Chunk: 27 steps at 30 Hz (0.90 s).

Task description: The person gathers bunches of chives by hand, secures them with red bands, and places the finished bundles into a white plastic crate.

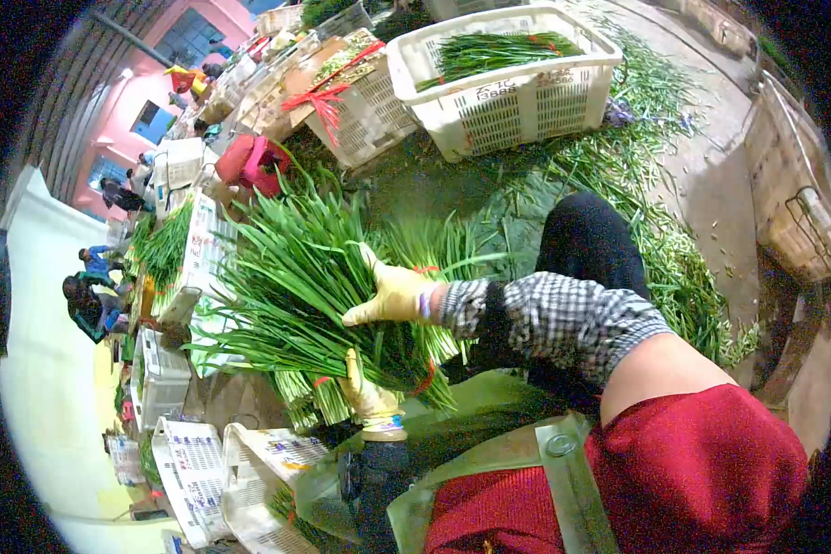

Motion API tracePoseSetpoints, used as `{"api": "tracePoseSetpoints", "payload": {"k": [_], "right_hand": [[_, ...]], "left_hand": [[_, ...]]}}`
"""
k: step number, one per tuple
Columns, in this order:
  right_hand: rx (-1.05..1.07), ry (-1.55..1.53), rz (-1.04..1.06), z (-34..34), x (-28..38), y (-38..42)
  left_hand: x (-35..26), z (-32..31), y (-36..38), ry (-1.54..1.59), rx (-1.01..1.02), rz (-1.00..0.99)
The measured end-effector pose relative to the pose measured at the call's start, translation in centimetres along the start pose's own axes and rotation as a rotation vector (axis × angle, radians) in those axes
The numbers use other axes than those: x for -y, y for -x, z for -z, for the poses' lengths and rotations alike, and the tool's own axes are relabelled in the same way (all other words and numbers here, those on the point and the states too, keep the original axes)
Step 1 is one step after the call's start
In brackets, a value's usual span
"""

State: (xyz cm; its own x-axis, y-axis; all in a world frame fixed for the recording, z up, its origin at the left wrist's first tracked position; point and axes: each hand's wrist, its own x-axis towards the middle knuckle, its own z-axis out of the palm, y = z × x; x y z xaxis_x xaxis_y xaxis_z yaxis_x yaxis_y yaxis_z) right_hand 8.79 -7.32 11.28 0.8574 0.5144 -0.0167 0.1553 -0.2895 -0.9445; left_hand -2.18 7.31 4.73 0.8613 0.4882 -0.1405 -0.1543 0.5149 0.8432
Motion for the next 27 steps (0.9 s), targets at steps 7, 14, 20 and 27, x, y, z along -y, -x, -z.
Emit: {"api": "tracePoseSetpoints", "payload": {"k": [7,14,20,27], "right_hand": [[-0.106,-0.633,-0.113,0.3,-0.6,-1.2],[-0.107,-0.472,-0.13,0.5,-6.6,-3.6],[-0.191,-0.396,-0.167,0.6,-5.7,-3.1],[-0.111,-0.488,-0.116,1.3,-4.7,-2.7]], "left_hand": [[0.6,2.2,-1.7,0.137,-0.009,0.138],[0.0,2.9,-2.5,0.177,-0.076,0.146],[-0.8,2.1,-1.8,0.157,-0.006,0.088],[-0.5,2.6,-2.5,0.123,0.05,0.045]]}}
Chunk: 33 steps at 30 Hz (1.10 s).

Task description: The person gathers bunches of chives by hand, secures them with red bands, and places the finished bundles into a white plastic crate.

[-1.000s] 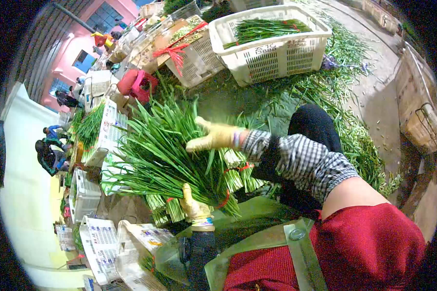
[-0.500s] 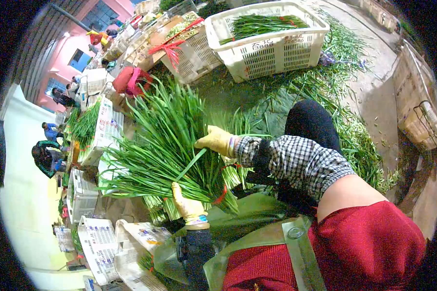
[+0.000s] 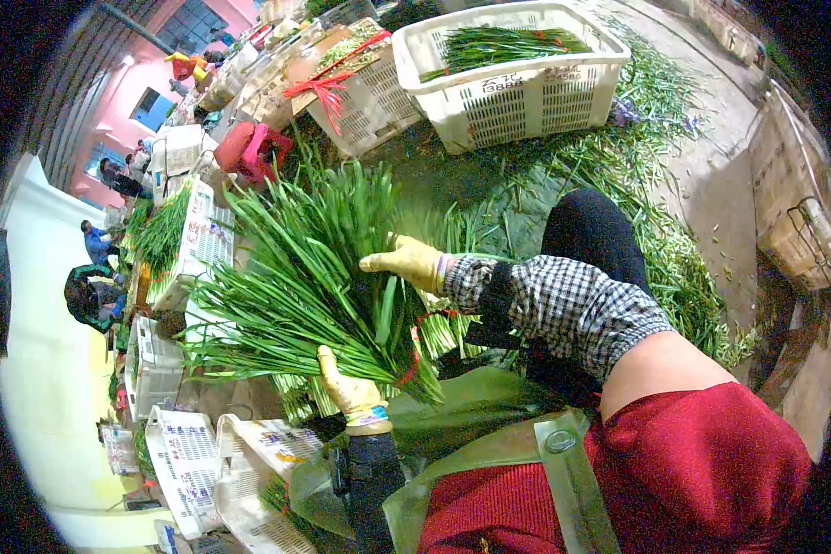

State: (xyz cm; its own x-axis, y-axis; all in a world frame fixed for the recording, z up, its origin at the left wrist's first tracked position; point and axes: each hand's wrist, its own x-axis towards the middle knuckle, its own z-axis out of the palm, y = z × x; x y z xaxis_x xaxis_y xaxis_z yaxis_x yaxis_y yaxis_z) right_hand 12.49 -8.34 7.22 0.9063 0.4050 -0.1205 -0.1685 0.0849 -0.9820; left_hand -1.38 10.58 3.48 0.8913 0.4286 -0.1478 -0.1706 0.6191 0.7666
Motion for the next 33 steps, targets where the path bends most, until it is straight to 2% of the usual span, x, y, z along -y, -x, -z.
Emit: {"api": "tracePoseSetpoints", "payload": {"k": [2,3,4,6,8,9,10,12,13,14,15,16,17,18,19,20,21,23,24,26,27,28,29,30,31,32,33], "right_hand": [[0.043,-0.228,0.172,-0.8,-0.4,-0.3],[0.057,-0.171,0.228,0.0,-0.4,-0.6],[-0.053,-0.216,0.295,0.0,-1.6,-1.5],[-0.175,-0.332,0.304,-0.1,-0.6,-0.3],[-0.334,-0.111,0.32,0.9,-3.7,-1.9],[-0.339,-0.145,0.418,0.1,-3.9,-1.5],[-0.322,-0.067,0.409,-0.2,-4.4,-0.9],[-0.173,0.157,0.299,-1.1,-5.8,0.0],[-0.081,0.514,0.349,-1.8,-4.3,2.1],[0.093,0.454,0.192,-2.7,-6.0,2.2],[0.181,0.66,0.223,-3.9,-5.2,3.8],[0.231,0.743,0.251,-5.0,-5.3,4.9],[0.28,0.824,0.284,-6.2,-5.3,6.0],[0.292,0.784,0.311,-6.8,-6.1,6.2],[0.311,0.813,0.197,-6.7,-6.3,5.3],[0.361,0.685,0.093,-5.9,-6.5,4.8],[0.374,0.655,0.056,-5.4,-6.3,4.5],[0.376,0.572,-0.047,-4.4,-6.4,3.2],[0.402,0.322,-0.016,-4.2,-6.9,2.4],[0.395,0.046,-0.197,-4.2,-4.2,2.7],[0.373,-0.04,-0.195,-3.8,-5.3,2.1],[0.447,-0.128,-0.188,-3.4,-4.0,2.3],[0.396,-0.034,-0.127,-2.9,-6.1,1.1],[0.391,0.005,-0.049,-2.9,-5.5,1.2],[0.382,0.044,0.027,-3.1,-4.1,1.6],[0.251,0.419,0.035,-2.8,-2.6,2.6],[0.241,0.535,0.142,-2.8,-3.0,2.5]], "left_hand": [[-0.4,-0.1,0.1,-0.014,-0.023,-0.002],[-1.0,-1.6,0.6,-0.058,-0.161,-0.017],[-1.1,-1.3,0.3,-0.03,-0.161,-0.03],[-1.0,-0.1,-0.8,0.046,-0.226,-0.026],[-1.7,-0.3,-0.7,0.009,-0.288,-0.026],[-1.9,-0.5,-0.5,-0.007,-0.3,-0.059],[-2.2,-0.5,-0.8,0.028,-0.296,-0.108],[-1.7,1.3,-1.9,0.105,-0.244,-0.085],[-1.5,1.6,-2.1,0.161,-0.247,-0.085],[-1.2,2.0,-2.4,0.216,-0.246,-0.084],[-0.5,3.1,-3.0,0.208,-0.261,-0.109],[-0.8,2.6,-2.4,0.139,-0.233,-0.066],[0.2,4.0,-2.7,-0.121,-0.214,-0.116],[0.3,4.5,-2.9,-0.073,-0.196,-0.05],[0.5,4.9,-3.1,-0.026,-0.179,0.016],[0.6,5.3,-3.4,0.02,-0.166,0.083],[-0.4,3.3,-2.4,0.023,-0.08,0.041],[-1.0,1.3,-1.7,-0.091,-0.071,-0.073],[-1.2,0.2,-1.4,-0.148,-0.071,-0.131],[-2.4,-1.3,-0.7,-0.317,-0.084,-0.31],[-2.4,-0.6,-1.0,-0.399,-0.076,-0.328],[-1.8,-0.1,-1.5,-0.394,-0.09,-0.369],[-1.7,1.3,-2.1,-0.522,-0.077,-0.244],[-1.8,2.3,-2.5,-0.65,-0.065,-0.121],[-2.2,1.6,-2.1,-0.7,-0.023,-0.078],[-1.3,1.7,-2.3,-0.619,-0.024,-0.062],[-0.6,0.9,-1.9,-0.477,0.034,-0.092]]}}
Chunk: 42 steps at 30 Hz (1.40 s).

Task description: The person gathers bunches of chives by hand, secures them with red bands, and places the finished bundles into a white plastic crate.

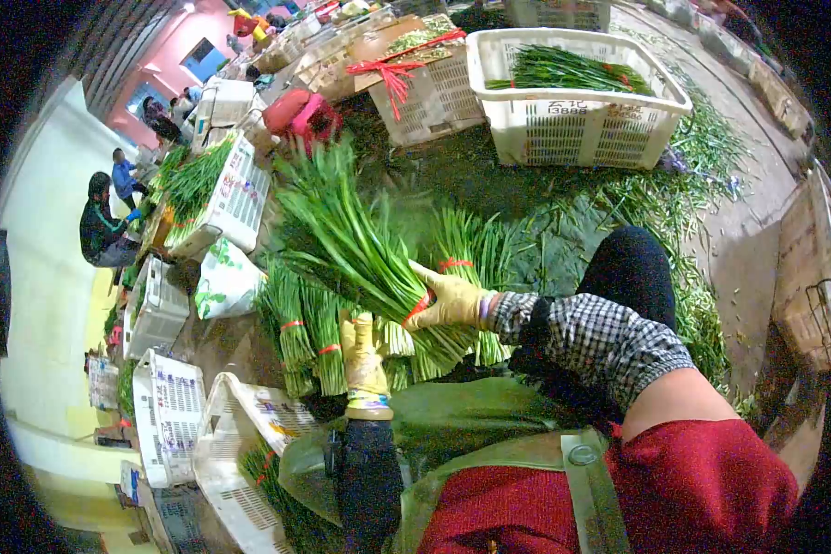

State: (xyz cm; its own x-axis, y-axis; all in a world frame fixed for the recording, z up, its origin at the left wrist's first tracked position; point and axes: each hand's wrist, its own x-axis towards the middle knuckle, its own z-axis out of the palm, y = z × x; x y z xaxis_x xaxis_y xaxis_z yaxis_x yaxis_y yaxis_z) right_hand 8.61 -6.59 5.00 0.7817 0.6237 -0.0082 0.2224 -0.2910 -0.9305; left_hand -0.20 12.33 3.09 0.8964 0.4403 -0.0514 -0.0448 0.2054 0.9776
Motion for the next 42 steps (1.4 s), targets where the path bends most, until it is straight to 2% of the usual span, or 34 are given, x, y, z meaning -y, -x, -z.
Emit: {"api": "tracePoseSetpoints", "payload": {"k": [1,2,3,5,7,9,13,14,15,17,18,19,22,25,26,29,30,34,37,38,40,42], "right_hand": [[-0.02,0.123,0.087,-0.1,1.0,0.2],[0.02,0.118,0.093,0.2,2.0,1.3],[-0.046,0.217,0.235,-0.9,1.1,1.1],[-0.024,0.286,0.291,-2.7,-0.3,1.6],[0.169,0.35,0.116,-3.0,1.4,2.2],[0.088,0.324,0.247,-3.5,0.9,1.9],[-0.074,0.271,0.262,-3.2,1.8,0.2],[-0.093,0.14,0.283,-3.6,1.1,-0.6],[-0.157,0.148,0.302,-3.6,1.5,-0.9],[-0.247,0.212,0.269,-3.9,1.1,-1.5],[-0.244,0.182,0.188,-3.6,1.8,-1.2],[-0.166,0.13,0.051,-2.4,3.4,-0.6],[-0.225,0.071,0.093,-2.2,1.4,-1.3],[-0.102,-0.122,-0.028,-1.6,0.6,-1.7],[-0.121,-0.132,0.03,-2.0,-0.5,-2.2],[-0.106,-0.23,0.0,-2.1,-1.0,-2.6],[-0.125,-0.208,-0.036,-1.2,1.2,-1.5],[-0.122,-0.346,0.085,-2.1,-1.4,-2.9],[-0.144,-0.234,-0.1,-1.2,0.7,-1.8],[-0.085,-0.124,-0.168,0.0,2.7,-1.1],[-0.163,0.044,-0.086,-0.9,2.3,-1.1],[-0.229,0.149,0.076,-1.4,2.1,-1.3]], "left_hand": [[-0.4,-0.7,0.5,0.14,0.035,-0.043],[-1.4,-0.7,1.0,0.201,0.118,0.038],[-2.9,-1.9,1.1,0.316,0.212,-0.064],[-1.1,-0.8,0.4,0.489,0.149,0.034],[-1.2,-1.1,0.2,0.544,-0.075,0.056],[-1.0,0.0,0.3,0.693,-0.105,0.176],[-1.2,-1.8,1.6,0.513,-0.176,0.143],[-1.1,-2.1,2.0,0.529,-0.148,0.195],[0.2,-1.8,1.7,0.477,-0.178,0.256],[-0.8,-3.8,3.2,0.402,-0.095,0.156],[2.4,-2.2,2.0,0.566,0.013,0.237],[2.2,-2.0,1.9,0.533,0.044,0.312],[0.8,-3.0,2.7,0.596,0.011,0.29],[1.2,-2.5,2.5,0.57,-0.001,0.265],[1.3,-2.3,2.5,0.56,-0.005,0.259],[1.4,-2.5,2.4,0.635,0.038,0.253],[1.0,-2.7,2.6,0.615,0.01,0.267],[-0.2,-3.2,3.0,0.602,-0.022,0.246],[-0.1,-3.3,2.9,0.586,0.0,0.222],[0.6,-2.8,2.6,0.588,0.008,0.263],[1.8,-1.9,1.9,0.591,0.023,0.345],[2.2,-2.1,2.5,0.535,0.069,0.311]]}}
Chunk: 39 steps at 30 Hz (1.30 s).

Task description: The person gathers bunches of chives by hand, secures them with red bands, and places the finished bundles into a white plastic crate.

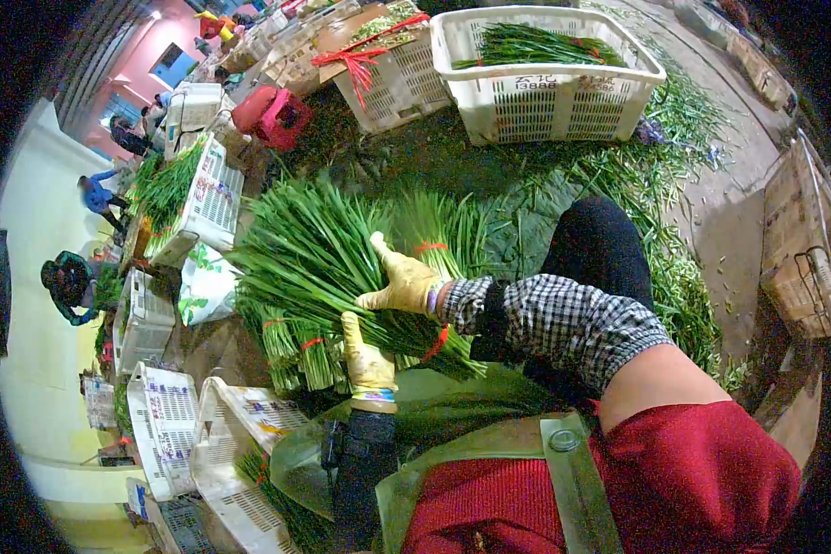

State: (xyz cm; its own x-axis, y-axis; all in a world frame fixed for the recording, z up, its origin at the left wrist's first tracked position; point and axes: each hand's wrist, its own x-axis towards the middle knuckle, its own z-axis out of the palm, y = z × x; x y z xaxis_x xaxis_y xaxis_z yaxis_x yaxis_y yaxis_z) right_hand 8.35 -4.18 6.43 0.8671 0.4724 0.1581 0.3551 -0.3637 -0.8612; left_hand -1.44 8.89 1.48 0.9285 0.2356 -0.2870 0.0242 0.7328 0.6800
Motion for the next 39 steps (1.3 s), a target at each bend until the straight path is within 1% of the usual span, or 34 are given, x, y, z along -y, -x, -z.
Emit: {"api": "tracePoseSetpoints", "payload": {"k": [1,2,3,4,5,7,8,9,11,12,15,16,19,23,24,25,27,28,29,31,32,33,35,36,38,39], "right_hand": [[0.037,0.013,-0.026,0.1,0.1,0.0],[0.073,0.027,-0.051,0.4,0.4,0.0],[0.11,0.042,-0.076,0.6,0.8,0.1],[0.006,0.065,0.063,-0.4,-0.2,0.0],[0.023,0.014,0.037,-0.9,-1.4,0.0],[0.058,-0.089,-0.016,0.1,0.0,0.2],[0.134,-0.09,-0.161,1.0,1.0,0.2],[0.066,-0.103,-0.14,0.7,0.7,0.0],[0.057,-0.233,-0.153,0.9,0.1,0.2],[0.075,-0.249,-0.205,0.1,-1.8,-0.4],[0.149,-0.521,-0.201,-0.1,-2.9,-0.8],[0.136,-0.509,-0.263,1.2,-0.6,0.1],[0.085,-0.479,-0.333,1.3,-0.8,-0.1],[0.166,-0.676,-0.164,1.2,-1.3,-0.3],[0.078,-0.427,-0.145,0.3,-1.4,-0.9],[0.097,-0.634,-0.045,-0.3,-1.6,-0.6],[0.05,-0.222,0.065,-0.5,-1.2,-0.6],[0.066,-0.313,0.077,0.0,-0.3,0.1],[0.053,-0.247,-0.01,0.2,0.0,0.2],[0.09,-0.336,-0.149,0.5,-0.2,-0.1],[0.011,-0.334,-0.161,0.1,-0.6,-0.1],[0.059,-0.341,-0.318,1.9,1.8,0.1],[-0.004,-0.455,-0.291,1.3,1.0,0.1],[0.005,-0.559,-0.301,0.7,0.1,-0.1],[0.016,-0.766,-0.319,-0.2,-1.8,-0.5],[0.035,-0.832,-0.363,0.1,-1.6,-0.4]], "left_hand": [[0.1,-0.3,0.3,-0.033,0.022,-0.011],[1.3,2.0,-0.8,-0.185,0.041,-0.103],[0.9,1.8,-0.5,-0.389,-0.021,-0.133],[0.7,0.4,0.0,-0.345,-0.024,-0.128],[0.4,-0.8,0.3,-0.301,-0.028,-0.125],[-0.3,-1.4,0.1,-0.024,-0.093,-0.012],[-0.9,-1.8,0.6,0.017,-0.053,0.046],[-1.0,-1.9,0.8,0.028,-0.066,0.027],[-1.2,-2.0,0.9,0.051,-0.088,-0.009],[-0.9,-0.9,0.2,0.064,-0.074,0.033],[-0.8,-0.8,0.1,0.025,-0.042,-0.009],[-0.9,-1.0,0.3,0.012,-0.006,-0.039],[-1.3,-1.7,0.7,0.041,0.0,-0.048],[-0.8,-1.3,0.4,0.037,-0.027,-0.064],[-1.1,-2.3,0.9,0.015,-0.06,-0.059],[-0.9,-1.9,0.6,-0.01,-0.067,-0.038],[-0.4,-0.8,0.0,-0.063,-0.073,0.01],[-0.1,-0.7,0.1,-0.003,0.025,-0.01],[0.2,-0.7,0.0,0.012,0.019,-0.021],[-0.1,-1.5,0.7,0.044,0.005,-0.048],[-0.6,-1.9,0.9,0.027,-0.006,-0.099],[-1.0,-2.2,1.1,0.034,-0.021,-0.082],[-1.5,-2.5,1.4,0.048,-0.053,-0.047],[-1.5,-2.5,1.5,0.055,-0.083,-0.038],[-1.5,-2.3,1.3,0.083,-0.042,-0.036],[-1.5,-2.2,1.2,0.097,-0.02,-0.034]]}}
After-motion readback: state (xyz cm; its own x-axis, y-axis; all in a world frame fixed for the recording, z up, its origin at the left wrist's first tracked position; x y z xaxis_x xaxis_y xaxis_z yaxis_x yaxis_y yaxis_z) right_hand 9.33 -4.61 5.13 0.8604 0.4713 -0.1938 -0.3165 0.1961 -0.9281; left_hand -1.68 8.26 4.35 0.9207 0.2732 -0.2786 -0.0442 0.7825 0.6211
